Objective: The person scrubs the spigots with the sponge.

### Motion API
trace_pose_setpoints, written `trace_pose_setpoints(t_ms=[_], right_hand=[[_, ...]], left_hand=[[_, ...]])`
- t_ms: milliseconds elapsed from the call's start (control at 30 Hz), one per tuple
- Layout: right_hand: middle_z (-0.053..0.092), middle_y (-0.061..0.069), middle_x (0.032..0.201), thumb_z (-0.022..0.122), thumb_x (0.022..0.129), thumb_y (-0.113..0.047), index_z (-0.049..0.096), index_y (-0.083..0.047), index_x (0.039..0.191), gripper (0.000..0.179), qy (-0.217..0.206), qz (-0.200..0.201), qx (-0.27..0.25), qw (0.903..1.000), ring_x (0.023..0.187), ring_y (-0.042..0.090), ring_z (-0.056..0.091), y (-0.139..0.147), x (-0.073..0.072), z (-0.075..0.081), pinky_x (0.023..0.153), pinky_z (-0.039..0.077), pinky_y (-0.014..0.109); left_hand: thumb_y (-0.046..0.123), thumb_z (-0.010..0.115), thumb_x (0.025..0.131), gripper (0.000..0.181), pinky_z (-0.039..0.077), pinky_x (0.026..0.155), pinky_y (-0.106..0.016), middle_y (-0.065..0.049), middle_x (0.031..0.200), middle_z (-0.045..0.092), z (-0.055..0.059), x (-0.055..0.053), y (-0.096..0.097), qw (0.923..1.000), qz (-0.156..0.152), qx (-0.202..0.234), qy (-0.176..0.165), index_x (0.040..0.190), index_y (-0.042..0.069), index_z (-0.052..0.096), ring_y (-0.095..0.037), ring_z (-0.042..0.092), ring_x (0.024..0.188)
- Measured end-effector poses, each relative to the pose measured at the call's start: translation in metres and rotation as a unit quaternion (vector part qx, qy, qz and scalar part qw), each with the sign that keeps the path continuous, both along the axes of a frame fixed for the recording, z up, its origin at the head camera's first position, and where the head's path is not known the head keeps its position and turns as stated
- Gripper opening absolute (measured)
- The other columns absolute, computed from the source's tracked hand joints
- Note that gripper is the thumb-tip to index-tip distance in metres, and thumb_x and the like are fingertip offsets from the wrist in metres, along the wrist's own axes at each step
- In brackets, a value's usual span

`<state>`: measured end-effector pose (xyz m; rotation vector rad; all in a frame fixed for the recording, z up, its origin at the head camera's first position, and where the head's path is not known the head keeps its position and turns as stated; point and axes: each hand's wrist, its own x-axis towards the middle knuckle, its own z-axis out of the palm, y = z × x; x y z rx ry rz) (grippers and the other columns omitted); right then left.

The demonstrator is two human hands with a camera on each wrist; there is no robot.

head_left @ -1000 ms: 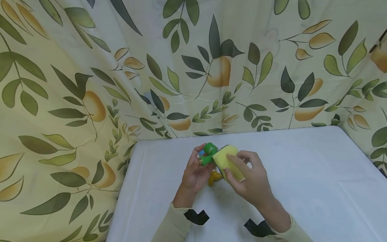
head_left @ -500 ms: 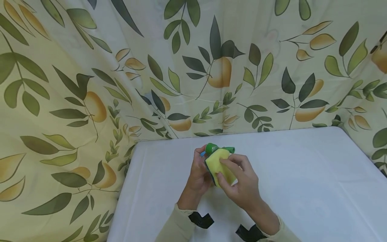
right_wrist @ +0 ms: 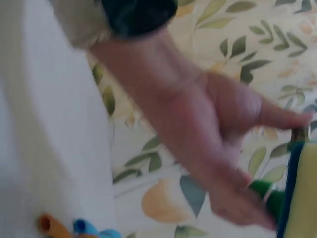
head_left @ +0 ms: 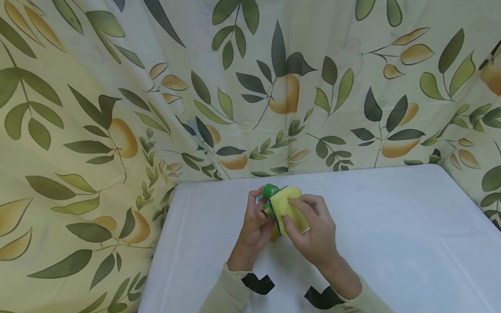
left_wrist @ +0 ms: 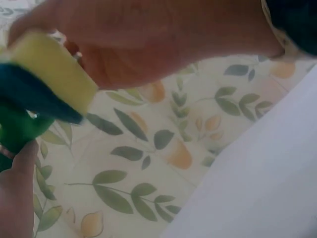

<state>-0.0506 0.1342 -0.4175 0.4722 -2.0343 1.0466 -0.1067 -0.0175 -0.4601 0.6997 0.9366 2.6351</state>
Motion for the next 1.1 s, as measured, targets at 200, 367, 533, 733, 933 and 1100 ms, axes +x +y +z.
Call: trace_pose_setpoints(t_ms=[200,367,533,733,933,1100], right_hand=[[0.062,0.012,0.102,0.064,0.092,-0.037,0.075,-0.007,0.107,0.035,0.034,0.004,0.033,0.9989,0.091,0.02,0.06,0.001,-0.001,0.005,0.086,0.05,0.01],[0.061,0.011,0.105,0.072,0.082,-0.025,0.075,-0.009,0.111,0.034,-0.001,-0.003,0.024,0.9997,0.094,0.019,0.061,0.003,-0.003,0.006,0.089,0.048,0.007],[0.061,0.008,0.104,0.066,0.086,-0.03,0.075,-0.009,0.107,0.031,0.014,0.018,0.063,0.9978,0.093,0.019,0.06,0.007,-0.001,0.005,0.084,0.052,0.011],[0.062,0.012,0.106,0.064,0.089,-0.032,0.074,-0.008,0.11,0.033,0.019,-0.003,0.052,0.9985,0.095,0.021,0.06,0.006,-0.002,0.003,0.088,0.049,0.01],[0.063,0.011,0.101,0.059,0.092,-0.035,0.075,-0.008,0.105,0.034,0.052,0.0,0.078,0.9955,0.089,0.019,0.06,0.01,-0.004,0.008,0.075,0.055,0.019],[0.064,0.01,0.102,0.066,0.087,-0.028,0.076,-0.009,0.107,0.03,0.019,-0.034,0.08,0.996,0.089,0.019,0.06,0.013,-0.002,0.014,0.076,0.055,0.019]], left_hand=[[0.039,0.079,0.089,0.075,0.054,0.1,-0.023,-0.003,0.139,0.048,0.002,0.0,-0.003,0.9998,-0.003,0.006,0.021,0.139,0.018,0.028,-0.015,0.062,0.123],[0.039,0.08,0.088,0.078,0.052,0.102,-0.022,-0.002,0.14,0.046,0.002,0.0,-0.005,0.9994,-0.002,-0.005,0.034,0.14,0.018,0.026,-0.011,0.061,0.119],[0.034,0.081,0.088,0.078,0.053,0.102,-0.023,-0.004,0.14,0.046,0.003,-0.001,-0.009,0.9991,-0.002,0.022,0.038,0.14,0.017,0.025,-0.018,0.059,0.128],[0.031,0.08,0.09,0.074,0.054,0.099,-0.021,-0.002,0.137,0.046,0.008,0.0,-0.009,0.9988,-0.012,0.024,0.042,0.137,0.019,0.025,-0.014,0.061,0.12],[0.03,0.083,0.087,0.08,0.05,0.109,-0.028,-0.006,0.141,0.044,0.011,0.002,-0.011,0.999,-0.002,0.027,0.036,0.14,0.018,0.024,-0.028,0.054,0.138],[0.034,0.086,0.084,0.088,0.054,0.103,-0.026,-0.007,0.146,0.04,0.01,0.002,-0.012,0.9979,0.019,-0.012,0.061,0.145,0.016,0.026,-0.025,0.051,0.136]])
